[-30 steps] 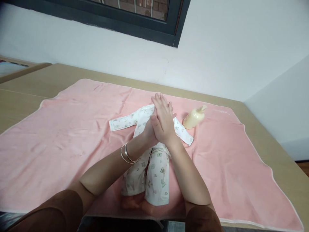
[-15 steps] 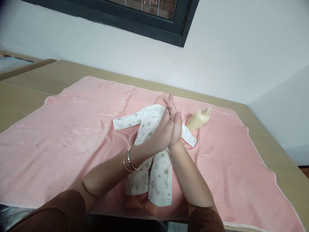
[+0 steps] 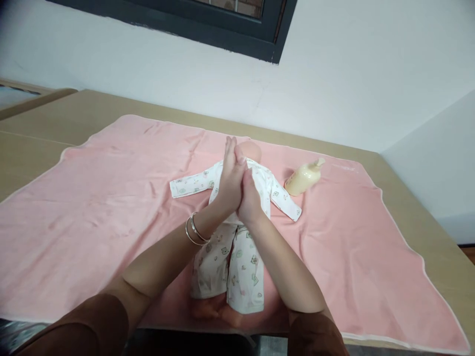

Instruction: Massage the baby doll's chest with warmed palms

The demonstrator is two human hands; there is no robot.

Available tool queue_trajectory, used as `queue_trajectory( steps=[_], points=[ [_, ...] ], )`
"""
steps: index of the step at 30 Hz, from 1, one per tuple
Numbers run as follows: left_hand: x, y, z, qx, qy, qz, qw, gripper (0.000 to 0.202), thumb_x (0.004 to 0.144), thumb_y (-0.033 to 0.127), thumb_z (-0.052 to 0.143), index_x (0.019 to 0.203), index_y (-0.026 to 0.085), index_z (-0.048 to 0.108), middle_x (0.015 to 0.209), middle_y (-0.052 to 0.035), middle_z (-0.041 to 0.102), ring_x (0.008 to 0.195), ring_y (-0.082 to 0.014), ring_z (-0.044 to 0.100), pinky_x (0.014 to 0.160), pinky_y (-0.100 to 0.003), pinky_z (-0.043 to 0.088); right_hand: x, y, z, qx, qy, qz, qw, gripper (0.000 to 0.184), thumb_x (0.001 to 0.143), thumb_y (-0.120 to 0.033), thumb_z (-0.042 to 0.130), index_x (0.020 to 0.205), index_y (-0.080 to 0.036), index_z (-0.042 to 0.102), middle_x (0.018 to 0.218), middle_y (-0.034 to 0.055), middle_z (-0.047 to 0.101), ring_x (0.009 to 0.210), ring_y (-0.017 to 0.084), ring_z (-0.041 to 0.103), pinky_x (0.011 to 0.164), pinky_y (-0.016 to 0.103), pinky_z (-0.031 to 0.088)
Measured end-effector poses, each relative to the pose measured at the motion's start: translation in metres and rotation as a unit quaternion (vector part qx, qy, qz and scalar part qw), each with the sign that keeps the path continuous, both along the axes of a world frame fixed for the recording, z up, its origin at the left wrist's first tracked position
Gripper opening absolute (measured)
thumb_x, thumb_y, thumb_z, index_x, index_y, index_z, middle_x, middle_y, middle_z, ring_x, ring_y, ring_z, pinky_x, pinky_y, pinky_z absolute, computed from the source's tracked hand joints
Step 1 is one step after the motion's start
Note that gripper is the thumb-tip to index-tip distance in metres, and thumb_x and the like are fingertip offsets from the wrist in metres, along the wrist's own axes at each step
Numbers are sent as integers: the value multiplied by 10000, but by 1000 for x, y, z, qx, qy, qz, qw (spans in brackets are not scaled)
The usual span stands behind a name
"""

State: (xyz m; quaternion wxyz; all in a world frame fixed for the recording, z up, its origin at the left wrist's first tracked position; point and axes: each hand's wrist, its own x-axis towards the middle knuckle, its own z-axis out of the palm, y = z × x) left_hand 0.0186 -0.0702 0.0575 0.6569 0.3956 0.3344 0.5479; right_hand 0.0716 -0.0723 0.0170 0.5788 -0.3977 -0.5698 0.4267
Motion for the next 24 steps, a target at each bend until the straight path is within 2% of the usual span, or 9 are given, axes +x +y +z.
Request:
queue_trajectory(
  steps=[1, 3, 8, 12, 15, 18, 21, 24],
  points=[
    [-7, 6, -4, 67, 43, 40, 996, 659, 1091, 363, 535, 1714, 426, 330, 1844, 122, 196, 1735, -167, -85, 1423, -387, 29, -3, 0, -4, -6, 10, 8, 1000, 842, 1037, -804, 187, 1693, -327, 410, 1674, 10, 530, 1641, 210, 383, 1380, 450, 306],
    [-16, 19, -12, 151, 92, 96, 979, 576, 1096, 400, 524, 1665, 390, 433, 1831, 77, 265, 1738, -186, -73, 1423, -409, 38, -6, 2, -13, -19, 19, 30, 999, 834, 1030, -818, 244, 1672, -326, 446, 1647, 16, 567, 1620, 231, 423, 1352, 453, 364],
    [-22, 46, -33, 222, 140, 140, 955, 445, 1110, 472, 491, 1509, 315, 609, 1794, -1, 372, 1731, -208, 141, 1405, -394, 128, -8, 9, -23, -32, 17, 56, 998, 809, 988, -853, 384, 1584, -335, 562, 1571, 12, 643, 1586, 286, 472, 1307, 462, 433],
    [-25, 57, -38, 208, 157, 160, 952, 423, 1099, 525, 508, 1402, 295, 692, 1736, -33, 474, 1714, -237, 225, 1400, -425, 177, -7, 6, -14, -30, 38, 80, 996, 711, 1006, -793, 453, 1552, -357, 585, 1559, -12, 660, 1565, 266, 485, 1320, 446, 410],
    [-27, 64, -43, 182, 153, 187, 953, 414, 1103, 537, 497, 1333, 280, 727, 1672, -54, 556, 1687, -246, 305, 1395, -430, 216, -3, 5, -6, -52, 41, 92, 994, 647, 1016, -720, 472, 1523, -347, 618, 1550, -8, 665, 1523, 267, 531, 1285, 461, 456],
    [-26, 71, -57, 151, 140, 205, 957, 437, 1122, 514, 440, 1243, 233, 751, 1542, -100, 669, 1591, -234, 477, 1357, -384, 306, 7, 12, -7, -75, -4, 29, 997, 513, 948, -529, 584, 1382, -299, 731, 1472, 19, 719, 1446, 287, 606, 1250, 485, 488],
    [-23, 76, -73, 118, 135, 220, 959, 454, 1132, 453, 375, 1139, 211, 758, 1392, -116, 755, 1472, -219, 603, 1306, -371, 383, 19, 25, -18, -40, -97, -59, 993, 403, 856, -352, 603, 1184, -252, 814, 1365, 46, 781, 1400, 287, 643, 1279, 497, 447],
    [-21, 78, -81, 94, 147, 233, 957, 441, 1125, 372, 342, 1092, 209, 751, 1318, -103, 784, 1379, -199, 662, 1252, -345, 437, 31, 38, -30, 13, -200, -66, 977, 372, 869, -275, 551, 1116, -273, 830, 1353, 33, 793, 1386, 262, 659, 1307, 499, 410]
  ],
)
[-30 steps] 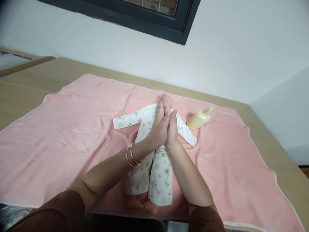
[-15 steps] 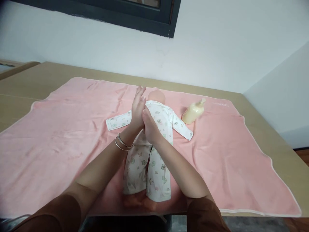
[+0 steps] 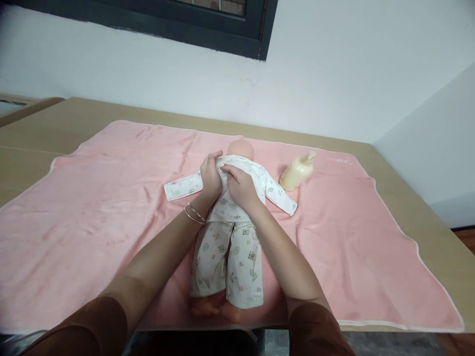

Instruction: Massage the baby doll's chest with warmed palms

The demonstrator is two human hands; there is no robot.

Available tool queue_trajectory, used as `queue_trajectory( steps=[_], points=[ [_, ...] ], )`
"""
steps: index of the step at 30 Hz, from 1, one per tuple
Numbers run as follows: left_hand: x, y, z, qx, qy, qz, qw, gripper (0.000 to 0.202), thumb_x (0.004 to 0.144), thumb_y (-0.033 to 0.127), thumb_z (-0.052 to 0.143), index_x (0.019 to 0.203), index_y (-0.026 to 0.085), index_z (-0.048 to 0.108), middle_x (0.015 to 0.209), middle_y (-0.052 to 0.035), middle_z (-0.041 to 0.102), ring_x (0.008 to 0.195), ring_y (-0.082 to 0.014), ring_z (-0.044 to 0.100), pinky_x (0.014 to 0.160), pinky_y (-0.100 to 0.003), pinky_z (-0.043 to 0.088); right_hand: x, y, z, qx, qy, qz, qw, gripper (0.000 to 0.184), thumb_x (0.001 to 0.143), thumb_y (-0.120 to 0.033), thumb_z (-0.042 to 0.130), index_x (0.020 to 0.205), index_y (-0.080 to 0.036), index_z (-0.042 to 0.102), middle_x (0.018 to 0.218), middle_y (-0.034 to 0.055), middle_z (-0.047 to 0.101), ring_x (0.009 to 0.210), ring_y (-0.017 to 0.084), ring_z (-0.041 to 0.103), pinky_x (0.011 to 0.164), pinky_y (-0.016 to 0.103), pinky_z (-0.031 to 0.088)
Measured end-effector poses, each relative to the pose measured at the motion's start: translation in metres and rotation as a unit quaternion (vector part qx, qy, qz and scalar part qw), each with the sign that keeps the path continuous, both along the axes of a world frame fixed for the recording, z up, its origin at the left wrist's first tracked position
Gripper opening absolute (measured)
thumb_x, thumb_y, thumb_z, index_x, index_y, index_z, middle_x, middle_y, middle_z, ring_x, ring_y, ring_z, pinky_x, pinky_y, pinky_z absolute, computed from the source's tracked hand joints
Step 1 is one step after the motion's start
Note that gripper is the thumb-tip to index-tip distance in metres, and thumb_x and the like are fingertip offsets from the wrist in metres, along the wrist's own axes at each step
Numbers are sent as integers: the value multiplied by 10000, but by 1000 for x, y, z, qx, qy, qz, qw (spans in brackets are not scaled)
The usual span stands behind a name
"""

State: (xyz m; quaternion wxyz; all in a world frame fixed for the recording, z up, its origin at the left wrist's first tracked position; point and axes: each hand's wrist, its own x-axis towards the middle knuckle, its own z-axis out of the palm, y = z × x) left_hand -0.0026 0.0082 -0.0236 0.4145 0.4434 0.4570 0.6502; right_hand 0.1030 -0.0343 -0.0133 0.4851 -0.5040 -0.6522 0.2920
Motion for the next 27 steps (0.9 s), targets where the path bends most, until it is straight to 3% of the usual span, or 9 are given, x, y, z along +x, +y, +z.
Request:
queue_trajectory(
  steps=[3, 7, 11, 13, 16, 20, 23, 27],
  points=[
    [0, 0, -1, -15, 14, 4, 1000, 414, 1110, 315, 357, 1053, 195, 749, 1253, -104, 798, 1286, -195, 701, 1196, -314, 473, 12, 10, -9, 45, -93, 36, 994, 361, 909, -245, 540, 1117, -276, 833, 1375, 49, 786, 1405, 256, 652, 1312, 502, 402],
    [0, -3, -4, 7, 37, 21, 999, 340, 1086, 287, 399, 1011, 218, 723, 1208, -91, 784, 1225, -199, 698, 1156, -316, 480, 26, 17, -14, 71, -191, 18, 979, 368, 949, -243, 547, 1193, -206, 820, 1445, 116, 746, 1516, 289, 555, 1324, 521, 372],
    [2, -2, -10, 99, 98, 47, 989, 266, 1072, 279, 461, 940, 239, 688, 1111, -73, 754, 1189, -215, 674, 1151, -335, 462, 22, 11, -6, -10, -294, -72, 953, 517, 1030, -299, 485, 1477, -117, 671, 1649, 195, 557, 1584, 354, 461, 1332, 620, 302],
    [3, 2, -13, 86, 117, 54, 988, 241, 1051, 248, 492, 884, 234, 666, 1016, -64, 738, 1090, -224, 678, 1086, -347, 489, 13, 3, 1, -62, -354, -121, 925, 587, 1066, -321, 435, 1583, -72, 560, 1706, 243, 459, 1609, 415, 404, 1312, 690, 277],
    [2, 11, -15, 25, 101, 67, 992, 239, 1024, 209, 499, 834, 226, 642, 943, -46, 719, 996, -215, 669, 995, -342, 511, 2, -7, 10, -70, -424, -77, 900, 596, 1079, -312, 437, 1636, -115, 514, 1763, 204, 377, 1651, 448, 305, 1322, 704, 231],
    [1, 17, -17, -13, 73, 65, 995, 197, 963, 159, 525, 826, 224, 651, 920, -20, 724, 980, -200, 674, 970, -327, 520, 11, -1, 8, -21, -418, 17, 908, 512, 1087, -301, 433, 1562, -256, 622, 1771, 56, 403, 1685, 368, 259, 1361, 655, 181],
    [1, 17, -17, -18, 83, 62, 994, 171, 886, 93, 556, 866, 216, 672, 971, -27, 750, 1019, -206, 695, 1006, -340, 534, 27, 11, 0, -25, -370, -8, 929, 517, 1104, -351, 414, 1571, -230, 601, 1760, 76, 419, 1670, 315, 316, 1360, 627, 212],
    [1, 15, -16, -31, 94, 62, 993, 278, 810, 14, 529, 941, 193, 696, 1084, -67, 775, 1063, -221, 727, 1047, -373, 558, 30, 14, -1, -64, -366, -69, 926, 579, 1111, -377, 397, 1635, -156, 512, 1779, 141, 363, 1667, 363, 313, 1346, 671, 203]
  ],
)
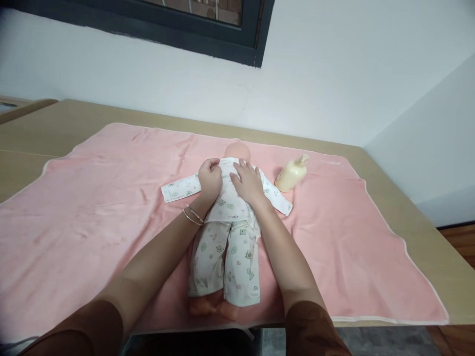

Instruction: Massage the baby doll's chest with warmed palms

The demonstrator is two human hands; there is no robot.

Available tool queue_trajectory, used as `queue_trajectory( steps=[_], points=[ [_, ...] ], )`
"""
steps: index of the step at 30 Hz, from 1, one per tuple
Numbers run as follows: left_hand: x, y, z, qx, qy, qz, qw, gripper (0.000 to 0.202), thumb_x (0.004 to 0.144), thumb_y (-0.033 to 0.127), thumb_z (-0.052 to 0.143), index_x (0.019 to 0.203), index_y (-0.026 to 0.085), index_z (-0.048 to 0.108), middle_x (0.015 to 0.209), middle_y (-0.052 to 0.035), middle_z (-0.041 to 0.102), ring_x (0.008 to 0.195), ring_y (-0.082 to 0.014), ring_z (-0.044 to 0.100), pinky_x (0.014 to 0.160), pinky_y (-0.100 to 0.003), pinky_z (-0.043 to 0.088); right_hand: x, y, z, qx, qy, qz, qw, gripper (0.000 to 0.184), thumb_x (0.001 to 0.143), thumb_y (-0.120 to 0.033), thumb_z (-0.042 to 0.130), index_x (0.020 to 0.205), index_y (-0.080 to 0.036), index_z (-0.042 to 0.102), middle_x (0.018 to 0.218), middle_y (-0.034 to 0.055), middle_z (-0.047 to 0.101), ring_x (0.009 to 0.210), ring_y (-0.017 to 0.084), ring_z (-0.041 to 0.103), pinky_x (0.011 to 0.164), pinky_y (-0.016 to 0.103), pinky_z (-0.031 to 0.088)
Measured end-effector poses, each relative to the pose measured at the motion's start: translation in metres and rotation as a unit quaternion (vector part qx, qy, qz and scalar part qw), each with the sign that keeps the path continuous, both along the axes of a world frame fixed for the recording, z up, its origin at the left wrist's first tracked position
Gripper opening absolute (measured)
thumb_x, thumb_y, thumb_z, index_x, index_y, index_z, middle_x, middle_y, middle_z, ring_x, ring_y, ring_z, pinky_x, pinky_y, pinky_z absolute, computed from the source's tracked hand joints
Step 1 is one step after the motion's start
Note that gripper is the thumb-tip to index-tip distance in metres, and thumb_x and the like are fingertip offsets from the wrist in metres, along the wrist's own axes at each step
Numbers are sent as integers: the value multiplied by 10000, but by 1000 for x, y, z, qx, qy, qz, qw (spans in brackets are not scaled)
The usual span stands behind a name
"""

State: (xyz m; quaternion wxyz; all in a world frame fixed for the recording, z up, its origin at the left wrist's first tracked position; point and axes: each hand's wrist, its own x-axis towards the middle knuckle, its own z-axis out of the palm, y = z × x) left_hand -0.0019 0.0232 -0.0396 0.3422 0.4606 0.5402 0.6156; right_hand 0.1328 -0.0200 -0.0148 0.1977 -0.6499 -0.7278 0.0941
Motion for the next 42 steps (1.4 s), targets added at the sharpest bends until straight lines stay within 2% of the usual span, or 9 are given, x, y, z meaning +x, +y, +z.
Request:
queue_trajectory(
  steps=[8, 11, 16, 20, 25, 30, 33, 37, 42],
  points=[
    [-3, 1, 1, -6, -13, -14, 1000, 285, 816, 29, 511, 945, 204, 696, 1102, -64, 795, 1101, -221, 753, 1098, -390, 576, -14, -12, 11, -13, -54, 152, 987, 526, 1083, -285, 447, 1590, -282, 584, 1746, 16, 448, 1687, 295, 274, 1379, 637, 113],
    [-3, 3, -1, -8, 16, -14, 1000, 259, 824, 53, 520, 937, 209, 693, 1094, -65, 791, 1110, -232, 742, 1116, -408, 563, -1, -5, 9, -7, -27, 79, 996, 548, 1124, -369, 387, 1628, -210, 532, 1776, 82, 389, 1682, 279, 292, 1374, 570, 191],
    [-5, 5, -2, -15, 67, -4, 998, 245, 808, 86, 543, 954, 213, 694, 1136, -78, 783, 1166, -261, 713, 1142, -439, 532, -10, -10, 10, -40, -81, -77, 993, 680, 1130, -411, 346, 1656, 14, 412, 1721, 277, 417, 1627, 394, 380, 1342, 566, 264],
    [-7, 6, -1, -33, 110, -5, 993, 254, 820, 100, 555, 1004, 195, 701, 1176, -113, 775, 1191, -282, 710, 1150, -451, 528, -28, -18, 9, -12, -109, -17, 994, 659, 1103, -334, 393, 1663, 12, 413, 1754, 249, 370, 1653, 388, 329, 1360, 535, 239],
    [-6, 7, -2, -25, 188, -28, 982, 345, 841, 108, 562, 1141, 157, 726, 1304, -162, 756, 1313, -311, 674, 1225, -473, 485, -7, -5, 4, -5, -32, 44, 998, 599, 1120, -365, 380, 1656, -116, 477, 1787, 143, 349, 1683, 296, 286, 1381, 532, 193],
    [-6, 6, -5, 5, 253, -100, 962, 420, 939, 121, 478, 1242, 156, 767, 1456, -140, 729, 1444, -288, 620, 1319, -464, 401, 11, 2, 4, -35, -5, -31, 999, 616, 1141, -418, 314, 1690, -160, 422, 1792, 150, 338, 1673, 326, 308, 1363, 598, 191],
    [-6, 2, -4, 29, 295, -109, 949, 420, 962, 116, 465, 1234, 133, 785, 1465, -163, 726, 1449, -303, 622, 1324, -490, 391, 7, -4, 11, -62, -20, -83, 994, 659, 1133, -487, 327, 1677, -128, 426, 1759, 208, 388, 1640, 380, 360, 1320, 599, 288],
    [-2, -5, 1, 73, 326, -109, 936, 423, 913, 66, 505, 1205, 177, 792, 1380, -130, 774, 1381, -295, 663, 1296, -492, 422, -5, -15, 23, -91, -51, -137, 985, 701, 1128, -536, 284, 1579, -53, 516, 1648, 309, 496, 1504, 452, 509, 1205, 595, 422],
    [-2, -10, 9, 46, 388, -95, 915, 353, 957, 108, 479, 1130, 152, 783, 1223, -180, 800, 1241, -345, 707, 1181, -508, 494, -14, -23, 30, -64, -104, -120, 985, 582, 1125, -401, 313, 1468, -31, 603, 1500, 312, 627, 1456, 418, 536, 1187, 540, 432]
  ],
)
